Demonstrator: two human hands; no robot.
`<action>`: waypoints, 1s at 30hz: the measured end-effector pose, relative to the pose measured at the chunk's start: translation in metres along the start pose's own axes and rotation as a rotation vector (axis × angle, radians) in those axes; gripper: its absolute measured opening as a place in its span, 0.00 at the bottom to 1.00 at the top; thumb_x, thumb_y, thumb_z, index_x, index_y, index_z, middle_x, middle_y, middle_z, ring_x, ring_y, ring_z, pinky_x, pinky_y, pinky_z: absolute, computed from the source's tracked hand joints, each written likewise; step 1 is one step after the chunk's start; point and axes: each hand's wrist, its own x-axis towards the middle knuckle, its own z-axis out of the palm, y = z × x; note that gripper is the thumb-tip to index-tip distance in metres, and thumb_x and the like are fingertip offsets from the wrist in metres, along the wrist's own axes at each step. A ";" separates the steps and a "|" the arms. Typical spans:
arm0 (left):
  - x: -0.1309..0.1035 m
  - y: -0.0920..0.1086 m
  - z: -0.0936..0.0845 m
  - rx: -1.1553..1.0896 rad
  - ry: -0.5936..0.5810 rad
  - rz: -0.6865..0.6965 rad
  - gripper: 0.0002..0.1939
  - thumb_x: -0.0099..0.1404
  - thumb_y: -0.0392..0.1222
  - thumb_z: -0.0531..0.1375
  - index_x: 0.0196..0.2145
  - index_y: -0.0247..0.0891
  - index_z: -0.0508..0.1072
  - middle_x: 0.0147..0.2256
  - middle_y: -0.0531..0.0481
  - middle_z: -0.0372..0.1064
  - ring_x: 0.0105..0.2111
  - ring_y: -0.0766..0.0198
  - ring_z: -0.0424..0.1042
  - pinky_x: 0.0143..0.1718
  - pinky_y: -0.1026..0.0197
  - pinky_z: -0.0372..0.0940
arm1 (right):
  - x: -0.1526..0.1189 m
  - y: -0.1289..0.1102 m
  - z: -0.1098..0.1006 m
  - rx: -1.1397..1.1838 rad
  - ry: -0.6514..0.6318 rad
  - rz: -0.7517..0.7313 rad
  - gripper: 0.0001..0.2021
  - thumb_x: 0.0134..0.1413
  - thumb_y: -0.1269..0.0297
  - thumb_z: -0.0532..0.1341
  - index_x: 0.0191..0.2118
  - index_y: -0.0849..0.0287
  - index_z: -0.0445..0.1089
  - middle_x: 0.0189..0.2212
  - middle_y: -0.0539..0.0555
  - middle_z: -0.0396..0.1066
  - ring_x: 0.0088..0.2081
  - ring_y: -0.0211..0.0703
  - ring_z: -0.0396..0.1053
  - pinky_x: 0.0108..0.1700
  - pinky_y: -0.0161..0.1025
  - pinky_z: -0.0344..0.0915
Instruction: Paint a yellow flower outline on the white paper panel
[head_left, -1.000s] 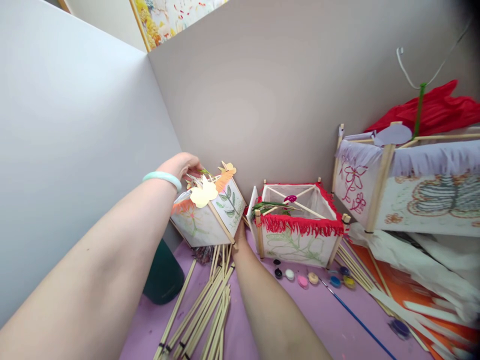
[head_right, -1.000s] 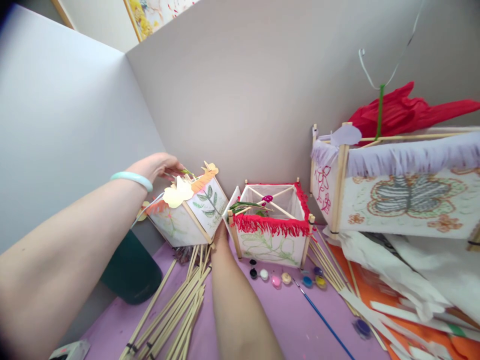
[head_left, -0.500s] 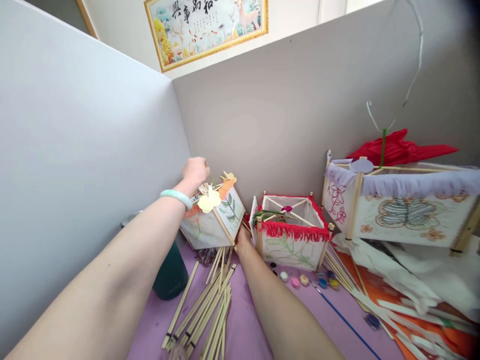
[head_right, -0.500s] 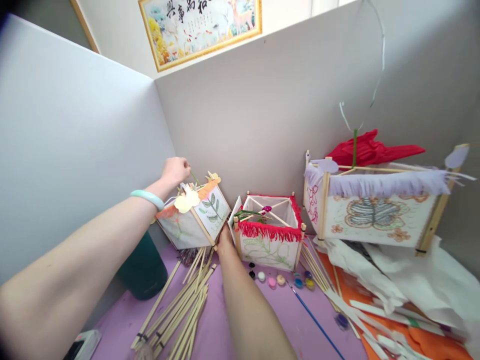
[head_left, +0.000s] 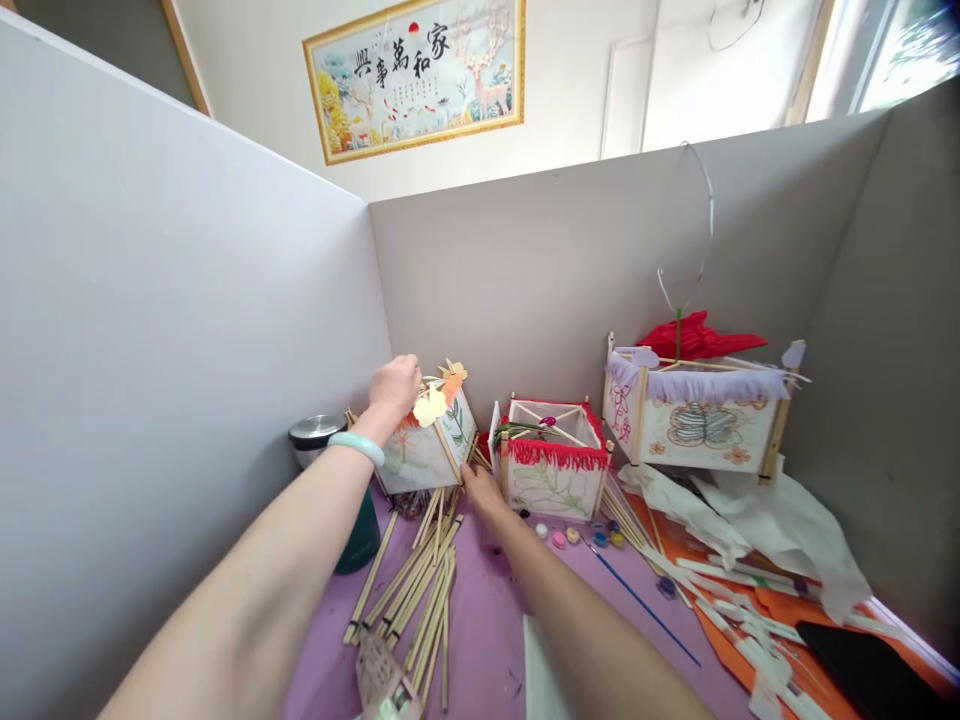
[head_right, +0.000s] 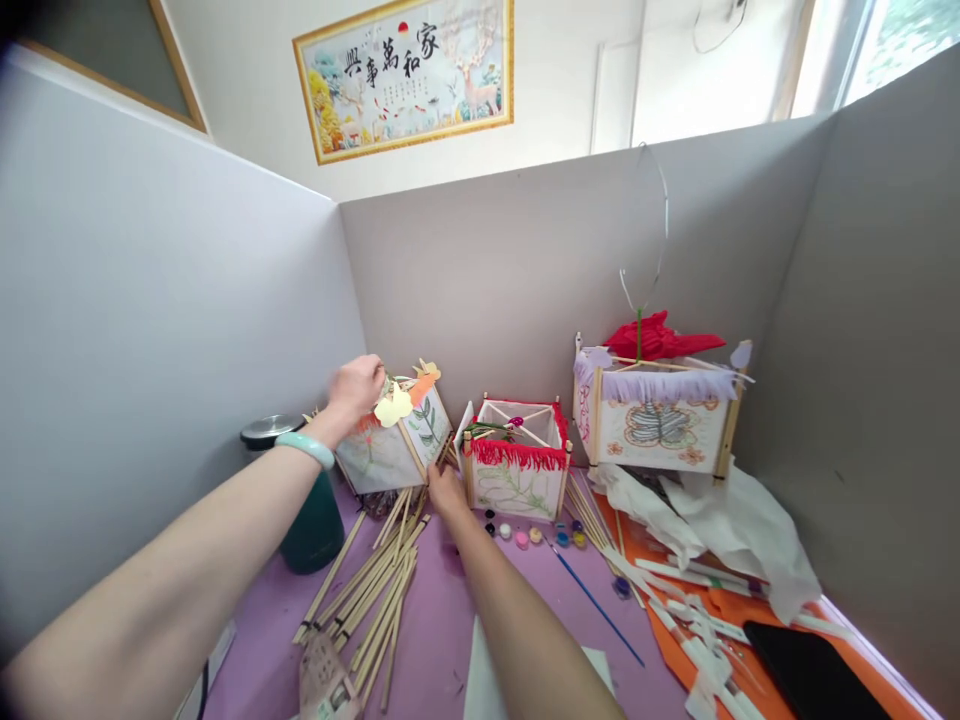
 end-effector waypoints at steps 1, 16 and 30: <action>-0.005 -0.001 -0.001 -0.021 0.025 -0.094 0.16 0.66 0.41 0.46 0.42 0.38 0.71 0.40 0.41 0.72 0.38 0.56 0.71 0.33 0.60 0.58 | -0.005 -0.008 -0.005 -0.083 0.017 -0.023 0.11 0.50 0.59 0.58 0.28 0.62 0.72 0.31 0.63 0.74 0.43 0.55 0.69 0.48 0.47 0.59; -0.058 0.008 0.016 -0.341 0.343 -0.244 0.11 0.62 0.40 0.55 0.37 0.40 0.77 0.40 0.48 0.74 0.40 0.58 0.70 0.41 0.59 0.62 | 0.025 -0.173 0.032 -0.793 -0.204 -0.644 0.17 0.53 0.64 0.53 0.49 0.49 0.68 0.45 0.56 0.70 0.49 0.52 0.63 0.49 0.47 0.58; -0.128 0.027 0.048 -0.547 0.149 -0.360 0.17 0.58 0.32 0.53 0.46 0.28 0.66 0.43 0.39 0.66 0.44 0.58 0.68 0.48 0.58 0.63 | 0.058 -0.154 0.036 -0.535 -0.039 -0.676 0.18 0.62 0.66 0.40 0.49 0.57 0.62 0.44 0.54 0.70 0.46 0.44 0.65 0.48 0.41 0.59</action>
